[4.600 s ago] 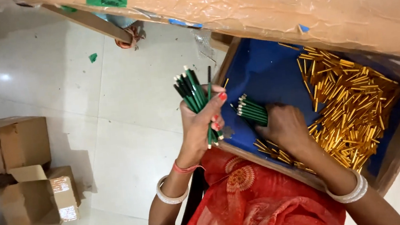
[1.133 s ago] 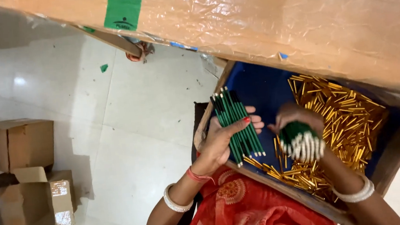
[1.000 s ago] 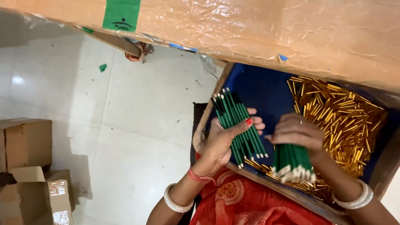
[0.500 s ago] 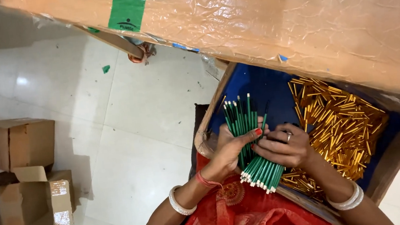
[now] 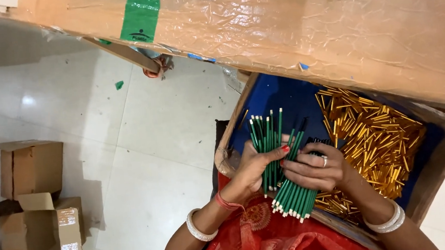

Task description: Sorting and arranging bundles of green pencils and inserting them into gold-colored sleeves/tubes.

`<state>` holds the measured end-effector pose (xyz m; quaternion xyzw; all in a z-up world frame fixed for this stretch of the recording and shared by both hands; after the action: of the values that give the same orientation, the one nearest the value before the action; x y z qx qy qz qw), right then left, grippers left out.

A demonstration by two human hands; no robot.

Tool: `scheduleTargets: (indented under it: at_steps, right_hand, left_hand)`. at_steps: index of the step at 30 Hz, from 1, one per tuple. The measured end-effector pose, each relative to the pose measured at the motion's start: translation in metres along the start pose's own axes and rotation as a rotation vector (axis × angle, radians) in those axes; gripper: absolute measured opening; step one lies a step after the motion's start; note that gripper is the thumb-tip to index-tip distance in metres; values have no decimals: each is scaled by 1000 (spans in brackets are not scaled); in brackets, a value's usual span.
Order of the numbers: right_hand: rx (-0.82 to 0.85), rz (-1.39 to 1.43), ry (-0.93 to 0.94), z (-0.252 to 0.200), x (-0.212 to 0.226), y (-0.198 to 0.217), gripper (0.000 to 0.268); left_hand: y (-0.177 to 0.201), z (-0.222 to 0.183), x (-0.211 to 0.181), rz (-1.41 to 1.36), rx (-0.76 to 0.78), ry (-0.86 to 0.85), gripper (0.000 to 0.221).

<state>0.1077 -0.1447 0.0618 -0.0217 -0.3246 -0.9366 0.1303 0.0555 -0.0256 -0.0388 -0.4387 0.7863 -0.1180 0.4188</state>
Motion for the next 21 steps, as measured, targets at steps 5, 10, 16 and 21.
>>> scheduleTargets:
  at_steps: [5, 10, 16, 21]
  right_hand:
    - [45, 26, 5, -11, 2, -4, 9]
    - [-17, 91, -54, -28, 1, 0, 9]
    - [-457, 655, -800, -45, -34, 27, 39]
    - [-717, 1165, -1470, -52, -30, 21, 51]
  left_hand:
    - [5, -2, 8, 3, 6, -22, 24]
    - [-10, -7, -7, -38, 20, 88, 24]
    - [-9, -8, -24, -55, 88, -72, 18]
    - [-175, -70, -192, 863, 237, -1268, 22]
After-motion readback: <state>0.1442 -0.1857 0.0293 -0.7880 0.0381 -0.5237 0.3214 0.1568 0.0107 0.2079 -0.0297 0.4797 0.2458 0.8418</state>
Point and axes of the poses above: each hand's wrist, its own z-axis towards the middle knuckle, its own y-axis out of the back of the hand, x = y × z, the point moved 7 cm from there along z, towards the middle knuckle, and after that the axes turned 10 degrees about -x, right-handed, at the moved point
